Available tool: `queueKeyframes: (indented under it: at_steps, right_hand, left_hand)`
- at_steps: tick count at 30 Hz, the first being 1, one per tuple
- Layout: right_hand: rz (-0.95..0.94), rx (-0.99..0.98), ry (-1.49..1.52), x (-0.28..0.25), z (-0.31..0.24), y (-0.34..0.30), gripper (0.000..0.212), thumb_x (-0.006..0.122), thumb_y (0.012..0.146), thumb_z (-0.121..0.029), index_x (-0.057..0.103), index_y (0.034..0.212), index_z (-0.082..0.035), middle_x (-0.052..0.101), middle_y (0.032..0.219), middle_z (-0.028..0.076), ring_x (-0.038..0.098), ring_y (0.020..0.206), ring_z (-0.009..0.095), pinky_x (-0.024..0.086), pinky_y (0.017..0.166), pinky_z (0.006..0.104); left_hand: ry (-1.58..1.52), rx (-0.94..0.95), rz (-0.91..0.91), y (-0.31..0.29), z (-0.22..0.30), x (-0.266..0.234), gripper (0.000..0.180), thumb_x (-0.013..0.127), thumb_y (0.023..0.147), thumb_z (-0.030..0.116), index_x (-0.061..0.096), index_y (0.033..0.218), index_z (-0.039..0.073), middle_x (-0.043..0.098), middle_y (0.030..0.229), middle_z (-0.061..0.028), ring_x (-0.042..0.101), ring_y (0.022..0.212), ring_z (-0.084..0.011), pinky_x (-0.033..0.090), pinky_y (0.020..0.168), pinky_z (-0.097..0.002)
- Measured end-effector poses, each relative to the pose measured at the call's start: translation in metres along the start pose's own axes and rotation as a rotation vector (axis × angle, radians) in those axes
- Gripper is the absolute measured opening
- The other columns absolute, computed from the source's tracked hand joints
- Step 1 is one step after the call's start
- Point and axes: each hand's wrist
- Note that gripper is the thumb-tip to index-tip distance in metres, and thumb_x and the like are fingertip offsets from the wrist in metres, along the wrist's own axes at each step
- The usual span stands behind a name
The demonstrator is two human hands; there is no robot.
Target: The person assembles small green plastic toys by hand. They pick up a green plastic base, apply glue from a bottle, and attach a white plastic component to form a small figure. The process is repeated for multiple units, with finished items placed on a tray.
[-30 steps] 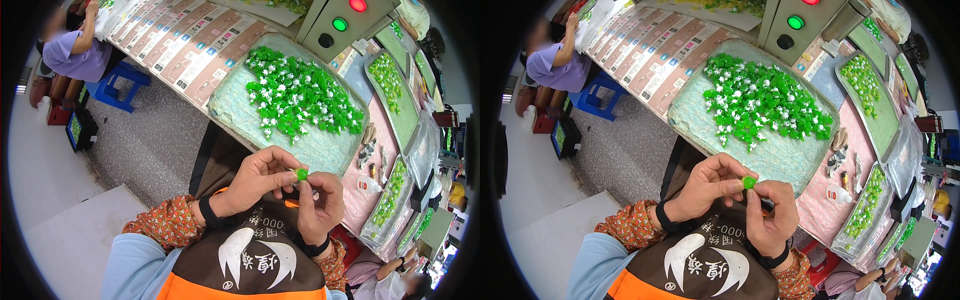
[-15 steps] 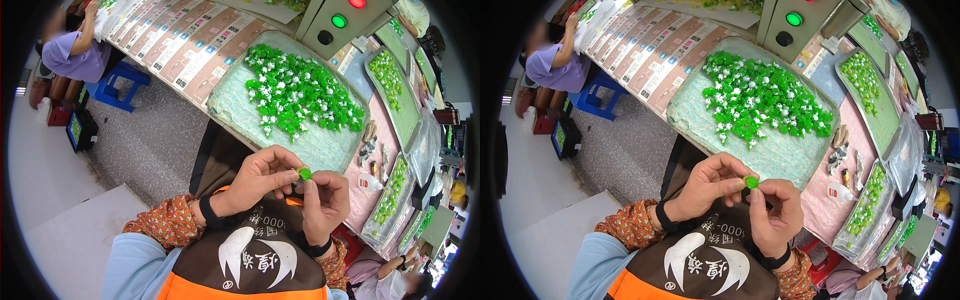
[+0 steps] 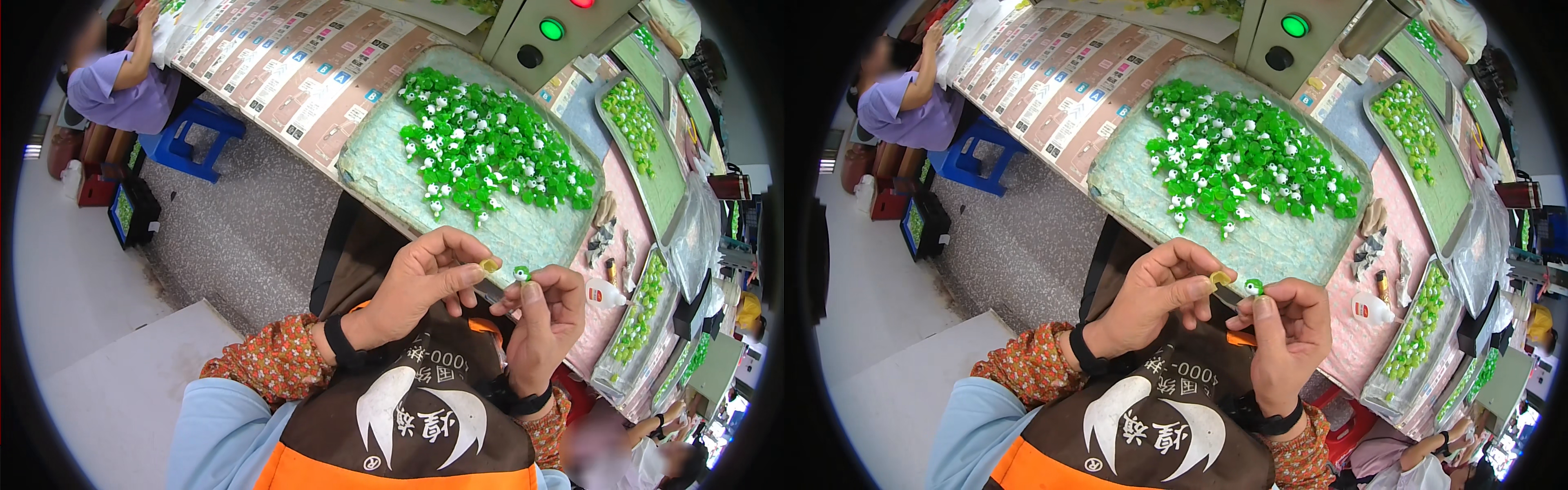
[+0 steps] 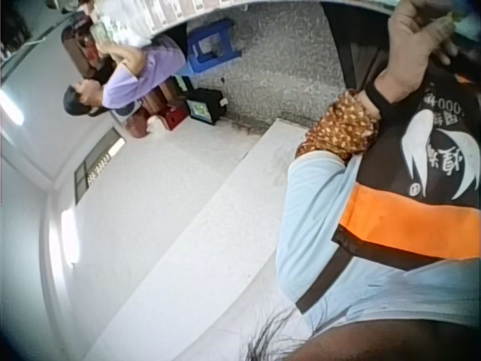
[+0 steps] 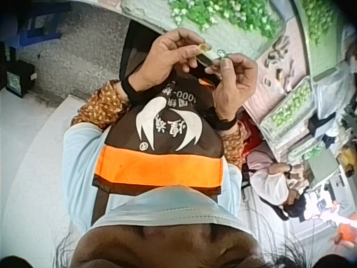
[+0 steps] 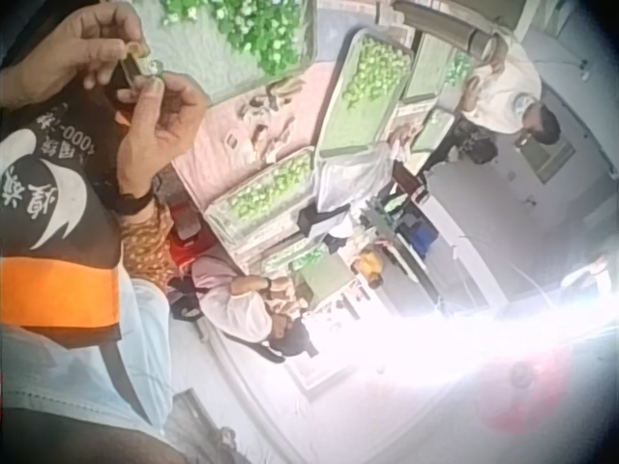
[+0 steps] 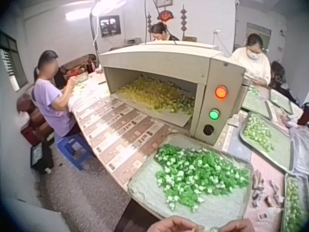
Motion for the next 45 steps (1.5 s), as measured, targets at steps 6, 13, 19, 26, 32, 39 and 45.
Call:
queueKeyframes:
  at_steps: [6, 13, 19, 26, 32, 39, 45]
  right_hand:
    - [0.037, 0.095, 0.029, -0.01, 0.002, 0.011, 0.009, 0.057, 0.099, -0.002, 0.057, 0.108, 0.002, 0.067, 0.085, 0.01, 0.066, 0.068, 0.012, 0.061, 0.06, 0.028]
    - [0.088, 0.233, -0.044, -0.015, 0.0, 0.021, 0.009, 0.061, 0.099, -0.005, 0.058, 0.105, 0.002, 0.068, 0.084, 0.01, 0.065, 0.067, 0.011, 0.059, 0.058, 0.026]
    - [0.015, 0.1, -0.693, -0.023, 0.009, 0.037, 0.006, 0.062, 0.093, -0.003, 0.059, 0.098, 0.0, 0.068, 0.076, 0.009, 0.065, 0.063, 0.013, 0.049, 0.053, 0.0296]
    - [-0.015, -0.028, -1.06, -0.03, 0.012, 0.05, 0.007, 0.061, 0.092, -0.005, 0.06, 0.098, -0.003, 0.065, 0.067, 0.016, 0.065, 0.057, 0.029, 0.048, 0.056, 0.0399]
    - [-0.004, -0.087, -1.077, -0.032, 0.009, 0.048, 0.013, 0.062, 0.09, -0.004, 0.062, 0.103, -0.004, 0.065, 0.072, 0.016, 0.065, 0.061, 0.03, 0.048, 0.058, 0.0396]
    - [-0.077, -0.415, -1.199, -0.034, 0.011, 0.049, 0.023, 0.068, 0.084, -0.002, 0.066, 0.108, -0.004, 0.062, 0.093, 0.014, 0.063, 0.079, 0.032, 0.049, 0.068, 0.0407]
    - [-0.109, -0.601, -1.27, -0.034, 0.024, 0.049, 0.019, 0.07, 0.083, -0.001, 0.068, 0.101, -0.003, 0.062, 0.088, 0.012, 0.061, 0.08, 0.032, 0.05, 0.071, 0.0443]
  left_hand:
    - [-0.011, -0.01, 0.026, 0.0, 0.001, 0.0, 0.02, 0.065, 0.099, 0.011, 0.059, 0.117, 0.005, 0.069, 0.121, -0.0128, 0.066, 0.075, -0.01, 0.055, 0.058, -0.0204]
    - [-0.04, 0.021, 0.026, 0.0, 0.0, -0.003, 0.02, 0.064, 0.1, 0.011, 0.058, 0.118, 0.004, 0.069, 0.122, -0.0156, 0.067, 0.074, -0.0112, 0.055, 0.057, -0.0206]
    - [-0.037, 0.024, 0.029, 0.0, 0.0, -0.005, 0.021, 0.064, 0.099, 0.012, 0.058, 0.118, 0.003, 0.068, 0.123, -0.017, 0.067, 0.074, -0.0115, 0.055, 0.058, -0.0207]
    - [-0.047, 0.038, 0.035, 0.0, 0.001, -0.008, 0.023, 0.064, 0.1, 0.013, 0.058, 0.119, 0.003, 0.068, 0.122, -0.018, 0.067, 0.073, -0.0113, 0.054, 0.057, -0.0204]
    - [-0.04, 0.027, 0.048, 0.001, 0.001, -0.008, 0.024, 0.064, 0.101, 0.016, 0.058, 0.12, 0.003, 0.069, 0.122, -0.0171, 0.067, 0.073, -0.0113, 0.053, 0.056, -0.0199]
    - [-0.042, 0.023, 0.055, 0.002, 0.001, -0.008, 0.025, 0.065, 0.101, 0.019, 0.057, 0.12, 0.004, 0.069, 0.121, -0.0156, 0.067, 0.072, -0.0103, 0.053, 0.055, -0.0193]
    - [-0.043, 0.022, 0.052, 0.002, 0.0, -0.009, 0.025, 0.065, 0.101, 0.019, 0.057, 0.119, 0.004, 0.069, 0.12, -0.0151, 0.067, 0.072, -0.01, 0.053, 0.055, -0.019]
Point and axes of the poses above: each hand's wrist, its own y-axis towards the middle knuckle, its own x-axis out of the palm, z = x × y
